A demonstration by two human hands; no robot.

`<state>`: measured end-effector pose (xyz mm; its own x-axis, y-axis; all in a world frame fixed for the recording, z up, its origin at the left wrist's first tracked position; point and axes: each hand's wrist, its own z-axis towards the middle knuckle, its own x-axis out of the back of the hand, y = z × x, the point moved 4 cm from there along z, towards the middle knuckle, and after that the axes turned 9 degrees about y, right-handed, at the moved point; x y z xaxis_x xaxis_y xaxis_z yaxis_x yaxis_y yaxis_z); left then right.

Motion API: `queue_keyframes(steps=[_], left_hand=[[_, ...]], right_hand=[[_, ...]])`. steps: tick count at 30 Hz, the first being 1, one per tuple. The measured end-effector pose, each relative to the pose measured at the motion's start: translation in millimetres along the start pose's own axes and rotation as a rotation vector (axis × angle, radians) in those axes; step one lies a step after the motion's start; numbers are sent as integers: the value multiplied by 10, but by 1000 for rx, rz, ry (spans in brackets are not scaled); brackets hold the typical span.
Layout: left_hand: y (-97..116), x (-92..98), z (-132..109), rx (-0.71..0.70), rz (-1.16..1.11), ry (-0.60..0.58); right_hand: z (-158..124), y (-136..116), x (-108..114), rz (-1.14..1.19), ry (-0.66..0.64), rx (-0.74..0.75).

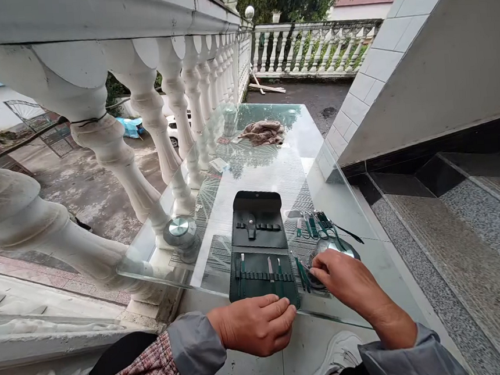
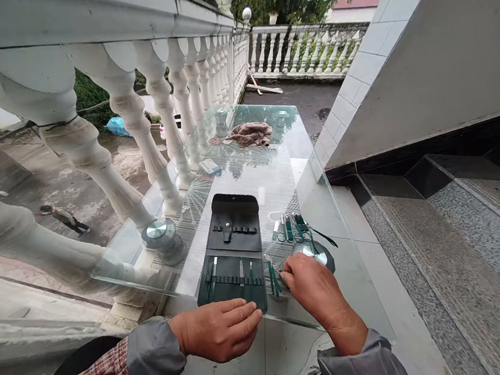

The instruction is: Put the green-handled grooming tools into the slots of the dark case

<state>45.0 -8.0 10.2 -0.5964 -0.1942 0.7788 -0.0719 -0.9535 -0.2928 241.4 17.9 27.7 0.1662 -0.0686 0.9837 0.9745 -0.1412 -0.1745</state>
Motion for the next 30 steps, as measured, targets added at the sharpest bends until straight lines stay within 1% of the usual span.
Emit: queue_keyframes(steps=[3, 6, 9, 11, 16, 18, 20, 22, 24, 27, 30], left_hand=[[8, -11, -2, 7, -2, -1], [12, -14, -2, 7, -7, 9], [11, -20, -7, 11, -14, 17], [9, -26, -11, 15, -19, 21], [6, -35, -14, 19, -31, 11], [5, -36, -14, 17, -35, -1], [3, -35, -13, 20, -34, -8], [3, -33, -10, 19, -29, -11], [3, -26, -5, 19, -25, -6], [5, -11, 2, 15, -22, 5], [10, -8, 5, 1, -8, -11]], right_hand=[[-4, -10, 5, -50, -62, -16], [-11, -41, 0, -79, -71, -5], [-28, -65, -5, -58, -41, 22], [-37, -51, -4, -25, -22, 10], [1, 112, 7, 130, 47, -117], [35, 189, 0, 242, 88, -151], [69, 253, -19, 419, 120, -180], [93, 302, -45, 672, 137, -241], [100, 326, -68, 933, 143, -334], [90, 281, -84, 1185, 138, -432], [79, 145, -106, 1296, 94, -437]])
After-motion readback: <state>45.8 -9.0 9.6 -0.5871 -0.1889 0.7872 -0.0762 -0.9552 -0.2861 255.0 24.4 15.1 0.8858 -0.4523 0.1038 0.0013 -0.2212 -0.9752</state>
